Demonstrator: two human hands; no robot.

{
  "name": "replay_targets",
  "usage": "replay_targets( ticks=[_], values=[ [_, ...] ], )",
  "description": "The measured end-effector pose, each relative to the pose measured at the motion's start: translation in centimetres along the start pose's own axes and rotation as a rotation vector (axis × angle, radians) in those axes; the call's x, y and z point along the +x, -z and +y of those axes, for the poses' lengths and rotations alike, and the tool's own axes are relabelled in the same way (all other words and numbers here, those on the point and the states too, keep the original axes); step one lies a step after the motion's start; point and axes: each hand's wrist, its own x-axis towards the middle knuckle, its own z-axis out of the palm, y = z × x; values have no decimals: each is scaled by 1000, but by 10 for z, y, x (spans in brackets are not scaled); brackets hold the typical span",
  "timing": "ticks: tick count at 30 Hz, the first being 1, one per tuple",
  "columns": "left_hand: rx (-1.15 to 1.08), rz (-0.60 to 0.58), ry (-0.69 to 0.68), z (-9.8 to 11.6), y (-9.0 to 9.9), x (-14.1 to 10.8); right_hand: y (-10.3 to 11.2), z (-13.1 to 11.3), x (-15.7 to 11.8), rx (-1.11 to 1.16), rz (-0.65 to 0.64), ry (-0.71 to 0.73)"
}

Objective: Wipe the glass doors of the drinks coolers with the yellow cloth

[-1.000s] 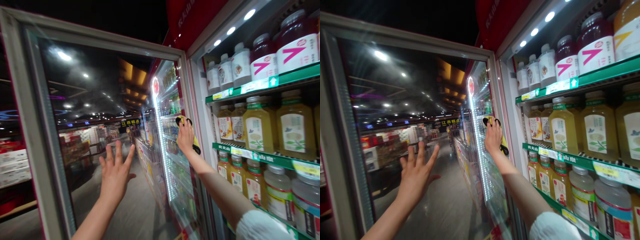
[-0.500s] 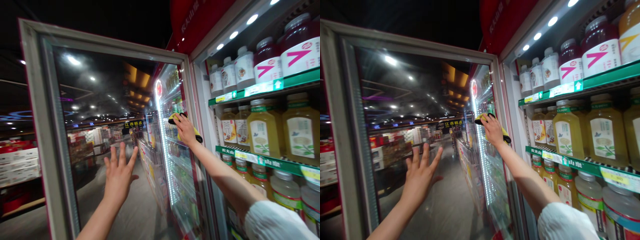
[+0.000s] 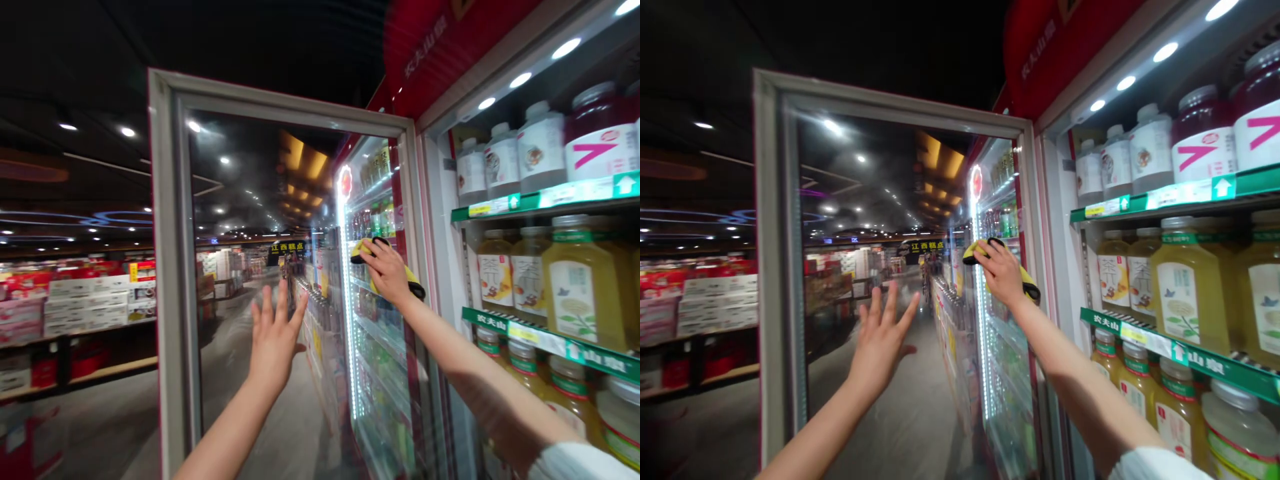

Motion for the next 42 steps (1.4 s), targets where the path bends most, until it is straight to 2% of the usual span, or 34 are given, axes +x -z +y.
replay_targets(
  ticks=[3,5,8,11,12,14,17,19,21,23,25,27,29,32,34,36,39,42],
  values=[
    [-4,-5,2,1,-3,-2,-12,-15,28,-62,109,-189],
    [-7,-6,2,1,-3,-2,-23,-39,49,-104,88,-229],
    [-12,-12,-6,-2,-2,-3,-26,-69,55,-126,-38,-110],
    [-21,-30,-35,-8,-2,-6,-19,-72,38,-103,-124,43],
    [-23,-33,-46,-9,-2,-8,-17,-69,35,-100,-116,44],
    [-25,-30,-64,-12,-4,-10,-20,-68,37,-112,-46,-42],
    [-26,-28,-68,-13,-5,-11,-36,-87,60,-137,50,-191],
    [-26,-41,-70,-13,-3,-10,-45,-108,74,-143,27,-190],
    [-27,-64,-91,-15,2,-10,-48,-125,75,-134,-63,-93],
    [-23,-97,-119,-23,9,-14,-43,-130,64,-109,-163,38],
    [-9,-129,-117,-37,16,-22,-36,-125,50,-89,-202,85],
    [14,-141,-75,-54,22,-34,-33,-119,45,-94,-169,1],
    [33,-137,-31,-71,26,-45,-37,-121,53,-115,-114,-144],
    [45,-122,-17,-89,30,-56,-53,-148,79,-129,-82,-257],
    [44,-111,-26,-96,32,-58,-62,-171,89,-117,-113,-195],
    [46,-97,-21,-100,33,-61,-66,-185,86,-85,-159,-64],
    [62,-81,20,-108,34,-68,-64,-185,71,-23,-200,75],
    [63,-73,12,-115,32,-75,-64,-179,69,21,-164,47]
  ],
)
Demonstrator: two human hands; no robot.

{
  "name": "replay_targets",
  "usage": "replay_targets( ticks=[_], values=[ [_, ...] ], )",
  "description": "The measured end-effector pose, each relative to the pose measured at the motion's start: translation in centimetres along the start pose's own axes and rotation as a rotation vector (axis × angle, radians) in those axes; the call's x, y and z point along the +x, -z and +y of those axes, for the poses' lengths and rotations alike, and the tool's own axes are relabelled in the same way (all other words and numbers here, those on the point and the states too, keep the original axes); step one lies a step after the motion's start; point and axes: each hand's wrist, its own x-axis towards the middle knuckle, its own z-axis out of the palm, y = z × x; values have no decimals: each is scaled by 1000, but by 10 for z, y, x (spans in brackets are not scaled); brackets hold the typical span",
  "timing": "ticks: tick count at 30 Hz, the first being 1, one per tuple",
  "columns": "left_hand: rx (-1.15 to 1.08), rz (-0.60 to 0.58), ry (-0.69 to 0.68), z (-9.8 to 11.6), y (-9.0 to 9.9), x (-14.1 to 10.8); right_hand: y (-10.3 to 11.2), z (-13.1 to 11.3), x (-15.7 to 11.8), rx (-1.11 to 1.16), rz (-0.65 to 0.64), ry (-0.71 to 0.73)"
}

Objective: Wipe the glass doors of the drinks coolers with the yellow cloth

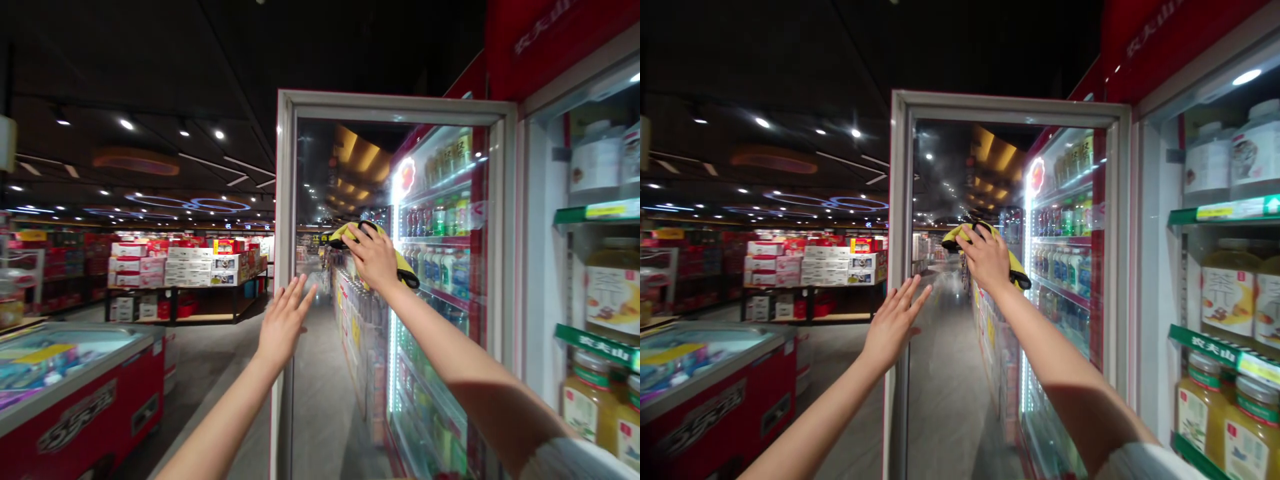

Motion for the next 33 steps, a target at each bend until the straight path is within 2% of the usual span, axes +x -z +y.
replay_targets(
  ticks=[2,6,9,11,13,16,19,22,26,28,30,33],
  values=[
    [-4,8,-12,-2,-2,-2,-5,-6,12,20,79,-72],
    [5,1,9,0,-4,-4,-22,-41,42,53,213,-133],
    [10,-8,6,2,-5,-6,-28,-59,42,89,122,3],
    [6,-4,2,1,-5,-9,-25,-59,36,115,12,153],
    [0,0,-10,-1,-8,-12,-19,-52,33,139,-46,231],
    [-7,10,-26,-3,-13,-15,-14,-45,48,160,-6,139],
    [-11,18,-32,-5,-18,-17,-17,-51,71,154,16,72],
    [-15,17,-45,-7,-20,-18,-23,-62,72,129,-44,155],
    [-19,29,-47,-7,-22,-18,-26,-64,45,119,-142,331],
    [-19,27,-46,-6,-22,-18,-26,-60,41,124,-163,376],
    [-19,21,-51,-6,-22,-18,-24,-58,51,125,-149,355],
    [-19,19,-58,-7,-22,-17,-23,-61,72,111,-87,241]
  ],
)
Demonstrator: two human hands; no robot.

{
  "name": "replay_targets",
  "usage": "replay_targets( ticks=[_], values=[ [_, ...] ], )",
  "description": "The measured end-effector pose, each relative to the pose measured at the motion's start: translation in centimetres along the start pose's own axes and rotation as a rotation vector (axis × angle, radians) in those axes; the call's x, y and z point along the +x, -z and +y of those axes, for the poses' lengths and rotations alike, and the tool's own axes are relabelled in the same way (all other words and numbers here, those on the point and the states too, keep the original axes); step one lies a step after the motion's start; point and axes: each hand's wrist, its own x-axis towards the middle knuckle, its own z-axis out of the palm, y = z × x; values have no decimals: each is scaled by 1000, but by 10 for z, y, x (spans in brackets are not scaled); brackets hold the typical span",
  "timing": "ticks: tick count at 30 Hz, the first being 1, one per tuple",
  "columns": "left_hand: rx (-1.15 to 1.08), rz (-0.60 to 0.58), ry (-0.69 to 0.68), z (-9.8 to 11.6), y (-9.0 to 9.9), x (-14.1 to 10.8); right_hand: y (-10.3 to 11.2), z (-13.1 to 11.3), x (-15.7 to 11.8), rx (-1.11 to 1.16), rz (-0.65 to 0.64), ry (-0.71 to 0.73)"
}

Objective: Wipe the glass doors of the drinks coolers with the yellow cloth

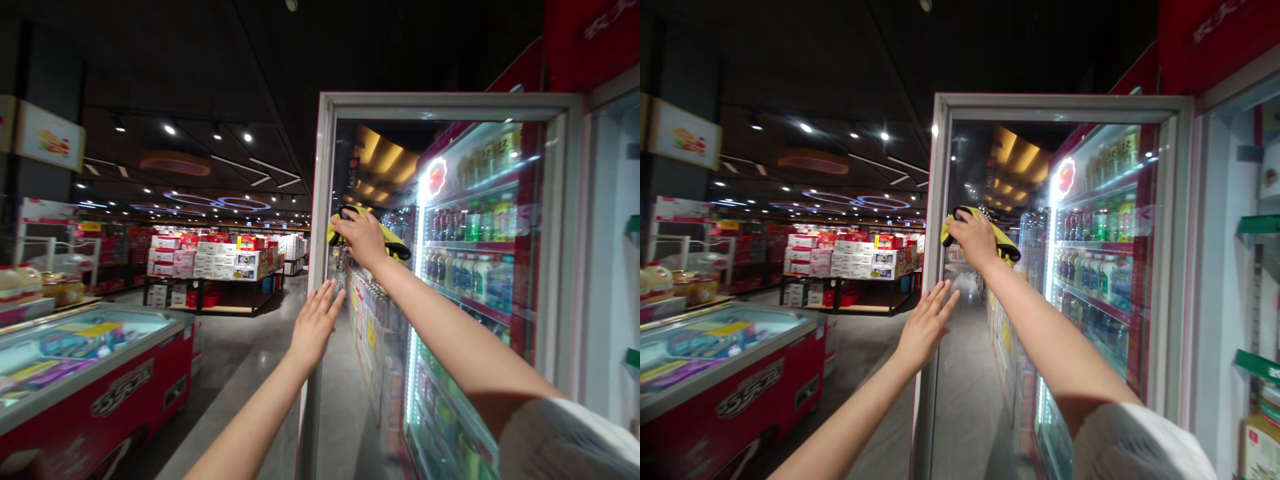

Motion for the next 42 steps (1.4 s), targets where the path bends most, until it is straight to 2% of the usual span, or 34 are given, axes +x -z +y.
replay_targets(
  ticks=[3,8,10,15,19,21,24,28,33,36,39,42],
  values=[
    [3,1,-1,-1,0,0,-5,-8,-3,-22,24,-64],
    [20,7,-23,-2,1,-2,-17,-20,-37,-57,-28,65],
    [30,19,-33,-3,3,1,-15,-16,-30,-87,-37,68],
    [49,42,-27,-11,9,22,-3,-3,11,-146,-12,-62],
    [57,62,-12,-15,14,45,-7,-8,0,-133,26,-177],
    [59,80,-32,-16,16,56,-9,-10,-7,-121,-12,-143],
    [51,96,-45,-17,20,77,-3,-3,3,-135,-36,-101],
    [19,128,-28,-19,27,107,12,14,19,-184,36,-228],
    [-11,168,-33,-22,28,117,8,10,-14,-211,190,-485],
    [-7,202,-46,-21,26,116,8,5,-21,-208,125,-462],
    [-19,223,-59,-14,27,121,19,18,-11,-212,41,-372],
    [-55,197,-50,-1,31,131,34,42,-15,-231,83,-410]
  ],
)
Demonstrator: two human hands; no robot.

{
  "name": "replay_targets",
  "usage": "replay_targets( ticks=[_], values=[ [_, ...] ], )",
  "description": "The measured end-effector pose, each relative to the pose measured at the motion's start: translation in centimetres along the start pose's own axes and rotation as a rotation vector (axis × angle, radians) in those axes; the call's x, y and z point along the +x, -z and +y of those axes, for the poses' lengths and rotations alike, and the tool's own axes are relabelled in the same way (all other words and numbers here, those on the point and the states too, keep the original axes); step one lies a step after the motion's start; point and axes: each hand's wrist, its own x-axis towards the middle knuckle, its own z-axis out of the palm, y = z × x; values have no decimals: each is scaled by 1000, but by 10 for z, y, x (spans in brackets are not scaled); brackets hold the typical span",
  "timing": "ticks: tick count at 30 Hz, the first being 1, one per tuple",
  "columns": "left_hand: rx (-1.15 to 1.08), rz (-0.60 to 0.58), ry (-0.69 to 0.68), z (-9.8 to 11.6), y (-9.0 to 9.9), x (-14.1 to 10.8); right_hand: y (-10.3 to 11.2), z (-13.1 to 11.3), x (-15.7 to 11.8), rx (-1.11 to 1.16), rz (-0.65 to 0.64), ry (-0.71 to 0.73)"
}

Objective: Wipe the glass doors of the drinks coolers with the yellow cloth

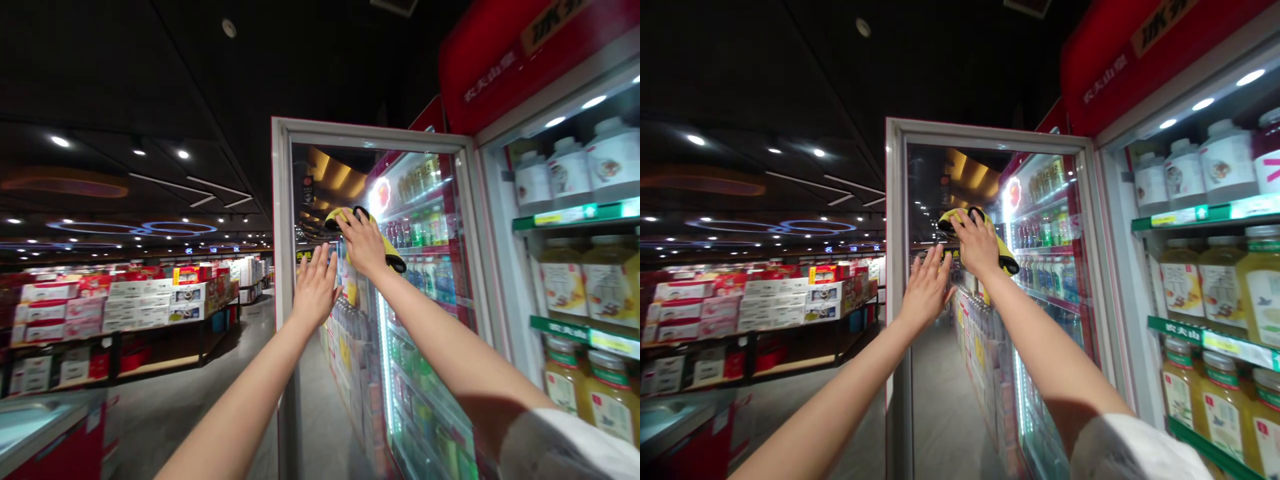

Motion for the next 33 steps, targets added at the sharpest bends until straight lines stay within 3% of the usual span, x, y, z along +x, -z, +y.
replay_targets(
  ticks=[3,5,8,12,15,19,22,26,29,33],
  values=[
    [-24,-23,73,16,2,10,2,23,-18,-34,108,-243],
    [-36,-28,114,27,5,15,0,29,-36,-49,132,-328],
    [-44,-45,88,43,9,24,0,32,-43,-38,80,-207],
    [-34,-74,17,64,13,41,11,58,-15,-25,80,-113],
    [-23,-68,25,79,12,52,18,90,-12,-18,140,-212],
    [-14,-58,-22,99,9,60,13,108,-54,-29,221,-406],
    [-20,-80,-46,113,7,65,10,107,-74,-36,170,-336],
    [-12,-121,17,128,9,76,20,130,-55,-15,141,-241],
    [2,-172,70,135,12,83,29,158,-46,1,190,-324],
    [10,-222,90,140,17,87,28,168,-72,-28,221,-488]
  ],
)
